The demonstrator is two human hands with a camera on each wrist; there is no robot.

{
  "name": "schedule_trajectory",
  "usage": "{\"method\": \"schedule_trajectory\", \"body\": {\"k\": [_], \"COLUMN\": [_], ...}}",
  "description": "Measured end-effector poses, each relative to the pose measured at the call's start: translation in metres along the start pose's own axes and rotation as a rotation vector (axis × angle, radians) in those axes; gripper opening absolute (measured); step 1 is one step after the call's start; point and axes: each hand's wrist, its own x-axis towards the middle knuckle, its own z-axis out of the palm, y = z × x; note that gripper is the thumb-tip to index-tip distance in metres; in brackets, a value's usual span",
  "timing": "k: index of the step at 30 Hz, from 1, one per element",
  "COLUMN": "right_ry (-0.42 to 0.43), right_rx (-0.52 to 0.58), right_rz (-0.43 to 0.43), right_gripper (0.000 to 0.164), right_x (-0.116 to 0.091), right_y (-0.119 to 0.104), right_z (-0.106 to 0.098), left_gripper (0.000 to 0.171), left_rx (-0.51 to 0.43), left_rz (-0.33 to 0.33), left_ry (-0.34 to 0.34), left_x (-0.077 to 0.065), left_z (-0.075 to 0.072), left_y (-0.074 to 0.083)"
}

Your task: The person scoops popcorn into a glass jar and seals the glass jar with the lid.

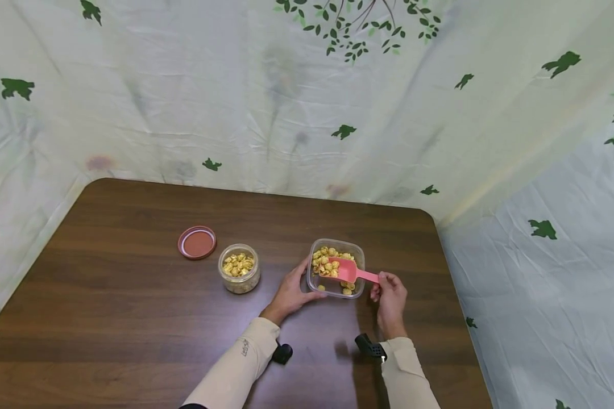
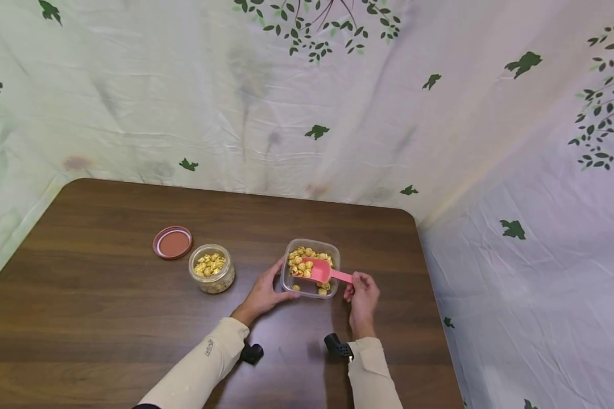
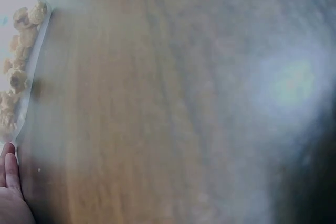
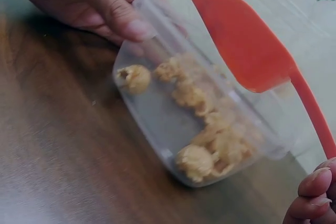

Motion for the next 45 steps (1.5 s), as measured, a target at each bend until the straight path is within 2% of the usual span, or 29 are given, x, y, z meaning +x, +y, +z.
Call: {"method": "schedule_trajectory", "body": {"k": [10, 17, 21, 25, 28, 33, 37, 40, 45], "right_ry": [-0.03, -0.076, -0.108, -0.142, -0.162, -0.186, -0.208, -0.222, -0.253], "right_rx": [0.005, -0.032, -0.022, -0.009, -0.013, -0.027, -0.043, -0.054, -0.062], "right_rz": [-0.02, -0.03, -0.051, -0.062, -0.067, -0.079, -0.079, -0.074, -0.078], "right_gripper": [0.015, 0.017, 0.014, 0.012, 0.012, 0.013, 0.012, 0.012, 0.014], "right_x": [0.004, 0.004, 0.004, 0.003, 0.002, 0.0, -0.002, -0.003, -0.007], "right_y": [-0.024, -0.038, -0.045, -0.052, -0.058, -0.067, -0.073, -0.075, -0.076], "right_z": [0.01, 0.022, 0.033, 0.042, 0.05, 0.063, 0.074, 0.084, 0.1], "left_gripper": [0.103, 0.098, 0.092, 0.092, 0.094, 0.096, 0.098, 0.098, 0.098], "left_rx": [-0.037, 0.005, 0.069, 0.13, 0.149, 0.153, 0.15, 0.18, 0.211], "left_rz": [0.016, 0.015, -0.006, -0.025, -0.026, -0.003, 0.003, 0.018, 0.032], "left_ry": [-0.034, -0.034, -0.058, -0.131, -0.147, -0.095, -0.052, -0.015, 0.041], "left_x": [0.0, -0.002, -0.004, -0.009, -0.014, -0.019, -0.022, -0.023, -0.027], "left_z": [-0.012, -0.028, -0.042, -0.061, -0.076, -0.1, -0.12, -0.135, -0.16], "left_y": [0.001, 0.009, 0.022, 0.043, 0.059, 0.079, 0.087, 0.089, 0.08]}}
